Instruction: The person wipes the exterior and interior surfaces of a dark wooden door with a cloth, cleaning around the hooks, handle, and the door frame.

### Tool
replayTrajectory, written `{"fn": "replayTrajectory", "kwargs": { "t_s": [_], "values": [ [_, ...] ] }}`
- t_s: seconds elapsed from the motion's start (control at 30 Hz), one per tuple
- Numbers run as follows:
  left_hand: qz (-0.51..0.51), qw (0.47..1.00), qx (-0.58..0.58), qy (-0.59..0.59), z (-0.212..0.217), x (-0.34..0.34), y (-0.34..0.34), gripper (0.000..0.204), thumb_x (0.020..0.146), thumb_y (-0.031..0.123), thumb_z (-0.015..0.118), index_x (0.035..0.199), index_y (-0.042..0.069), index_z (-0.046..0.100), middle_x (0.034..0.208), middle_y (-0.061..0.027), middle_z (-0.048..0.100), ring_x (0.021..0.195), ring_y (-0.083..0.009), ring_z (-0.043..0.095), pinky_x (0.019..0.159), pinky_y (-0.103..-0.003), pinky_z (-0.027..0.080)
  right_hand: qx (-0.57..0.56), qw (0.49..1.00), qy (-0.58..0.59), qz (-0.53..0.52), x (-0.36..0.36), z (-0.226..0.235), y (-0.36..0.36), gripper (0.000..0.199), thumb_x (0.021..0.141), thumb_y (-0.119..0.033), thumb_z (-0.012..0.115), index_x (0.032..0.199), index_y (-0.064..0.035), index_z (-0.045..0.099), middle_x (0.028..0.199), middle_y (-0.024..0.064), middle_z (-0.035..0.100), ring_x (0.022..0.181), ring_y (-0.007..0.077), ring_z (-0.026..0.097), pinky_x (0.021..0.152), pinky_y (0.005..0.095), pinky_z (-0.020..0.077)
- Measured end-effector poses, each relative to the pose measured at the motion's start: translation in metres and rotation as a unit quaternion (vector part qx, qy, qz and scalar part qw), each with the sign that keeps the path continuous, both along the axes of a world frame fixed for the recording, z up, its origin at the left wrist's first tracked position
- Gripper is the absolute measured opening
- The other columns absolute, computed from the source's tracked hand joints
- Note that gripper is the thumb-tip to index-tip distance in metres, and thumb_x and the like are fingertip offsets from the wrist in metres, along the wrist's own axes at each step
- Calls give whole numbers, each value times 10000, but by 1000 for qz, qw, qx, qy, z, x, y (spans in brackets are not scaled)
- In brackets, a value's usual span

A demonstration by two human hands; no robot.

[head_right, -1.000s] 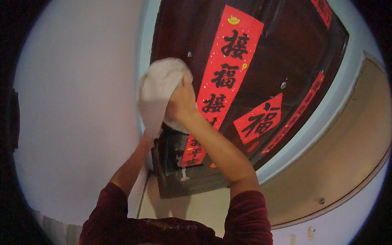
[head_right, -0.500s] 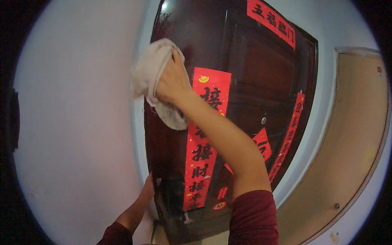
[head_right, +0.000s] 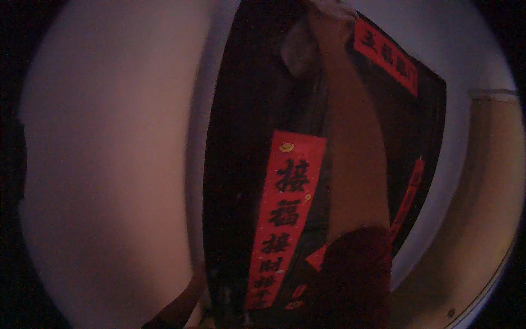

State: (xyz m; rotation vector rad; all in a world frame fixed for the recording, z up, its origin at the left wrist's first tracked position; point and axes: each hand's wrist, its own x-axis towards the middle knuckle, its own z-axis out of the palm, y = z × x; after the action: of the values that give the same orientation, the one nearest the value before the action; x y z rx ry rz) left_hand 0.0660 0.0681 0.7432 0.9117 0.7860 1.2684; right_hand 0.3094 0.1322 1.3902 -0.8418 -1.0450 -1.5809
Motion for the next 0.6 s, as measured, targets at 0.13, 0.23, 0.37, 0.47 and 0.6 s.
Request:
{"fn": "replayTrajectory", "kwargs": {
  "t_s": [0.13,0.23,0.37,0.47,0.6],
  "values": [
    [-17,1000,12,-2,-13,9,5,560,944,446,389,1319,33,432,1297,-99,476,1165,-242,441,1004,-350,334,129,987,-100,14,-22,-68,-10,260,840,-319,537,978,-112,611,871,85,619,828,292,587,746,429,487],
    [19,1000,7,24,-5,-13,-7,562,943,448,388,1320,33,432,1297,-100,476,1166,-242,441,1004,-350,334,247,949,-163,106,-98,-111,-22,248,883,-302,485,1009,-123,603,909,64,583,846,269,559,757,407,486],
    [4,999,5,36,13,2,2,565,943,451,386,1321,32,430,1297,-100,476,1166,-243,441,1005,-349,333,138,961,-203,124,-109,-64,-43,272,887,-303,468,1035,-107,585,985,80,563,929,276,529,823,403,445],
    [-6,999,4,35,18,12,7,568,943,453,385,1321,32,430,1297,-100,476,1167,-243,440,1005,-348,333,101,979,-142,107,-84,-1,-50,290,890,-304,456,1055,-95,572,1043,91,547,992,280,507,872,399,414],
    [8,999,-3,46,12,4,4,571,943,455,383,1322,31,428,1297,-101,476,1168,-243,440,1005,-348,332,15,998,-36,54,-22,10,-26,314,894,-305,439,1080,-79,554,1119,107,527,1076,286,477,938,395,374]
  ]
}}
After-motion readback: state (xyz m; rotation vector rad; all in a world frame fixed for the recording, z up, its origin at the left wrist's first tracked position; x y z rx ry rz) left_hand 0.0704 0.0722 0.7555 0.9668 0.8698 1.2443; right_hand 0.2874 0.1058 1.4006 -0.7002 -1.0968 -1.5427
